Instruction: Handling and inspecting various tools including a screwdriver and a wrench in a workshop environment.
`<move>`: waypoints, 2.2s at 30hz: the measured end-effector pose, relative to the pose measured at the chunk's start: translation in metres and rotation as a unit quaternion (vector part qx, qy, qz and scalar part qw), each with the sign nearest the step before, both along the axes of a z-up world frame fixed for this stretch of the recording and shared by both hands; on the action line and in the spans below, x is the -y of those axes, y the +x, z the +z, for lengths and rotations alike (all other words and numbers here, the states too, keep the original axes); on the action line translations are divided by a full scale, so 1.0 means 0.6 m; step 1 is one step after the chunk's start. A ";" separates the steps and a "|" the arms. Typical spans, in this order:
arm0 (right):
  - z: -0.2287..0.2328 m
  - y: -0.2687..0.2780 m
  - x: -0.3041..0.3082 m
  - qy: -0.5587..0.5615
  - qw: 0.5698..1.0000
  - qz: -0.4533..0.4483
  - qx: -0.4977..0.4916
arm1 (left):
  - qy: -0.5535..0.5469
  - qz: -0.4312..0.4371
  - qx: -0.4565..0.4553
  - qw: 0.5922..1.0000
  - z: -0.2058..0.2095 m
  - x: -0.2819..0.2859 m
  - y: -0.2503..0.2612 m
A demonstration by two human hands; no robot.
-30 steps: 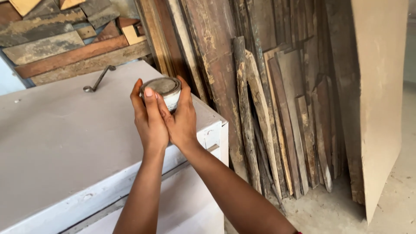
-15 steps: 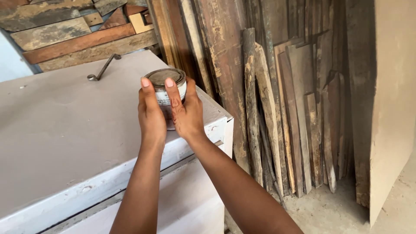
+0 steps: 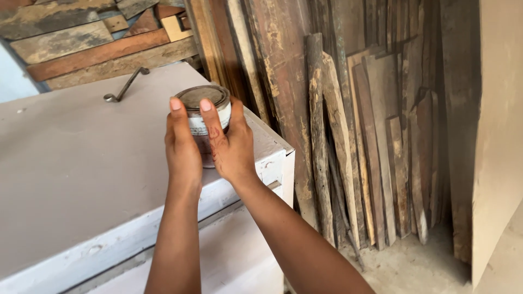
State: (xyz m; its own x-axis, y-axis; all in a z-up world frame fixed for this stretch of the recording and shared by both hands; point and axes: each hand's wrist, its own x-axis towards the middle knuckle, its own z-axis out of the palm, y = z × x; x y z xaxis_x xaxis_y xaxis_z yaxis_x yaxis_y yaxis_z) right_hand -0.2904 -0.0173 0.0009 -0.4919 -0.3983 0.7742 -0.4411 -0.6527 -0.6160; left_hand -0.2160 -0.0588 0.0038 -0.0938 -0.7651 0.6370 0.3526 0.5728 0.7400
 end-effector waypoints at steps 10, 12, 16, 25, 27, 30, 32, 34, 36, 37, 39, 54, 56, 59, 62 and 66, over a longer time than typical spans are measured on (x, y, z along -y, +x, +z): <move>-0.015 0.002 0.014 -0.030 1.000 -0.002 0.007 | -0.020 -0.016 0.001 1.000 -0.004 0.003 0.003; -0.016 0.002 0.011 -0.012 1.000 -0.004 0.007 | -0.011 -0.006 0.003 1.000 -0.011 0.009 0.002; -0.010 0.005 0.003 0.006 1.000 0.003 0.010 | -0.020 -0.014 -0.005 1.000 -0.013 0.014 0.001; -0.010 0.016 0.006 0.028 0.997 -0.067 0.003 | 0.010 0.029 0.012 0.999 -0.016 0.034 -0.011; -0.020 0.021 0.022 0.063 0.973 -0.218 -0.032 | -0.040 0.034 0.010 0.999 -0.022 0.055 -0.015; -0.010 0.026 0.014 0.157 0.955 -0.250 -0.020 | 0.018 0.080 0.055 0.995 -0.014 0.033 -0.008; -0.020 0.033 0.015 0.139 0.954 -0.265 -0.029 | 0.010 0.072 0.039 0.997 -0.020 0.035 0.000; -0.023 0.033 0.017 0.131 0.949 -0.284 -0.031 | 0.008 0.060 0.031 0.998 -0.020 0.037 0.000; -0.022 0.026 0.020 0.110 0.954 -0.277 -0.033 | 0.002 0.075 0.034 0.997 -0.019 0.038 -0.006; -0.024 0.025 0.022 0.111 0.952 -0.282 -0.034 | 0.003 0.070 0.033 0.997 -0.021 0.040 -0.006; -0.025 0.021 0.028 0.116 0.951 -0.286 -0.035 | -0.005 0.095 0.037 0.995 -0.020 0.046 -0.009; -0.017 0.005 0.055 0.131 0.955 -0.262 -0.040 | -0.027 0.121 0.019 0.992 -0.006 0.024 -0.013; -0.019 0.003 0.057 0.135 0.957 -0.255 -0.040 | -0.027 0.137 0.027 0.990 -0.009 0.034 -0.015; -0.013 0.006 0.056 0.138 0.957 -0.252 -0.040 | -0.037 0.160 0.033 0.986 -0.005 0.046 -0.016; -0.015 0.007 0.043 0.131 0.961 -0.241 -0.039 | -0.041 0.168 0.040 0.984 -0.007 0.035 -0.014; -0.018 0.005 0.049 0.116 0.967 -0.222 -0.043 | -0.020 0.149 0.053 0.987 -0.006 0.017 -0.010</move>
State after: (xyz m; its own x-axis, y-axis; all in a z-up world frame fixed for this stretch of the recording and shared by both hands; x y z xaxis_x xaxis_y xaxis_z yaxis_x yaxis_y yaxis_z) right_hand -0.2876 -0.0468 -0.0100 -0.5927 -0.3303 0.7346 -0.7017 -0.2358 -0.6723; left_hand -0.2220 -0.0691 0.0000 0.0647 -0.7434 0.6658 0.0854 0.6688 0.7385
